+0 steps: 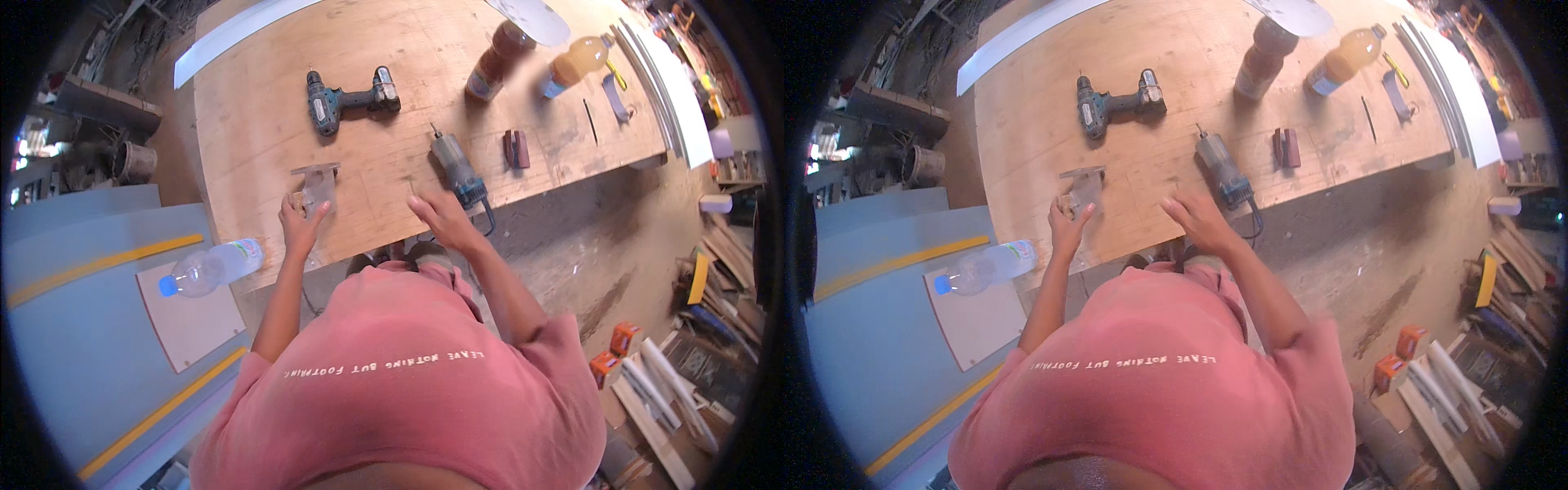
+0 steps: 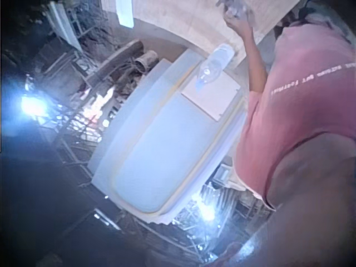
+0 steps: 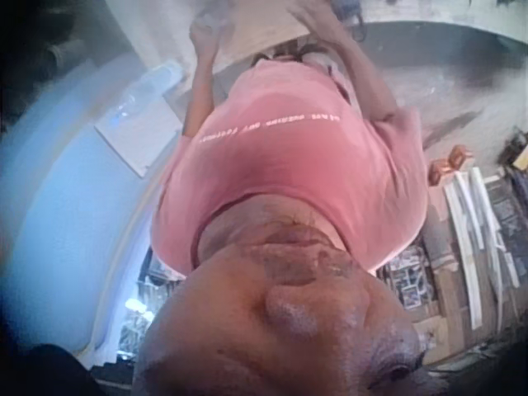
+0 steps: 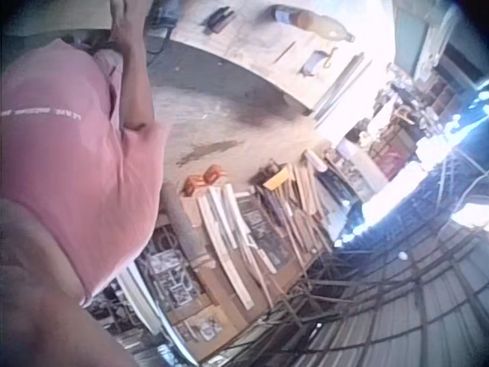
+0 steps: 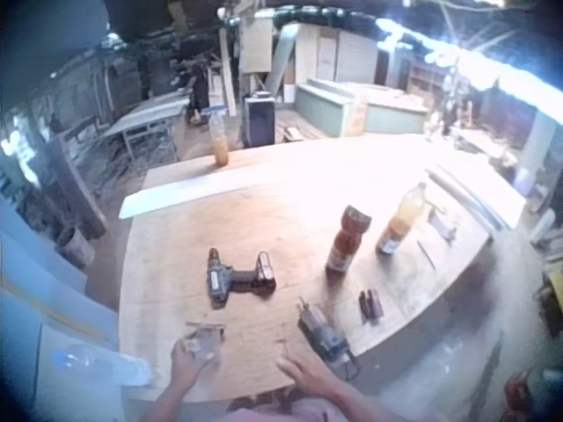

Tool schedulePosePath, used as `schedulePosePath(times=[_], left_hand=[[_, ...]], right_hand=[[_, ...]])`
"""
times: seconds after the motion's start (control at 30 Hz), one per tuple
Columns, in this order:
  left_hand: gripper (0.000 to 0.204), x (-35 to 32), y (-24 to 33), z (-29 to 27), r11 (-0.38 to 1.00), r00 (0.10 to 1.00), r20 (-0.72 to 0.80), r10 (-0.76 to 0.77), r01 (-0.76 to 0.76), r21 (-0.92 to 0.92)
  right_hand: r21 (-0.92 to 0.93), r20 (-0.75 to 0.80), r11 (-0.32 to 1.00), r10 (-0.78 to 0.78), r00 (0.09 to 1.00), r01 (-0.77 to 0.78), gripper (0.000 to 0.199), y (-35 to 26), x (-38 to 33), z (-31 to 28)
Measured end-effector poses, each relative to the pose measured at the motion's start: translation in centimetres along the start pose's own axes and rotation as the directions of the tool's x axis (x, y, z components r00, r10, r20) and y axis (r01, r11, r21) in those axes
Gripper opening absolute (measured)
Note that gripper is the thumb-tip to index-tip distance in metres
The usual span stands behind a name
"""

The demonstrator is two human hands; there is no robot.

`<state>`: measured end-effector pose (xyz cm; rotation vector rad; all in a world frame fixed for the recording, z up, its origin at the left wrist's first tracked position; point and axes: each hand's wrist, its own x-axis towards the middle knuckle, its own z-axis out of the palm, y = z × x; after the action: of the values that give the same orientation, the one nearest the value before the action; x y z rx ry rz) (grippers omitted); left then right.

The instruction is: The person assembles a handheld power tool by attaching a clear plastic base to a motor unit. They use a cordless drill to fasten screws into the base, then attach a sanding pad to the motor shaft. The person repeatedly aligns and secures the base to the motor, checking the fit and tightening the screws.

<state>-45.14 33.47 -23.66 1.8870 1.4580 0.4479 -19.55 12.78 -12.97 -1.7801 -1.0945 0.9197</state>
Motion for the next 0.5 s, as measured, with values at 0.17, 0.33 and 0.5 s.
schedulePosePath(times=[0.17, 0.33, 0.5], left_hand=[[0.104, -3.2, 4.6, -0.7, 0.842, 0.847, -0.176, 0.501, -0.430, 0.326], [0.076, -3.8, 3.7, 8.5, 0.624, 0.585, 0.261, 0.768, -0.775, -0.100], [0.083, -9.0, 16.7, 15.9, 0.945, 0.829, 0.554, 0.074, 0.118, -0.303]], right_hand=[[0.275, -0.201, 0.921, 0.337, 0.920, -0.278, 0.024, 6.6, -14.9, 6.3], [0.654, -0.347, 0.744, 0.454, 0.821, -0.136, 0.031, 4.2, -17.5, 9.2], [0.631, -0.229, 0.745, 0.445, 0.866, -0.216, 0.046, 4.1, -17.4, 3.7]])
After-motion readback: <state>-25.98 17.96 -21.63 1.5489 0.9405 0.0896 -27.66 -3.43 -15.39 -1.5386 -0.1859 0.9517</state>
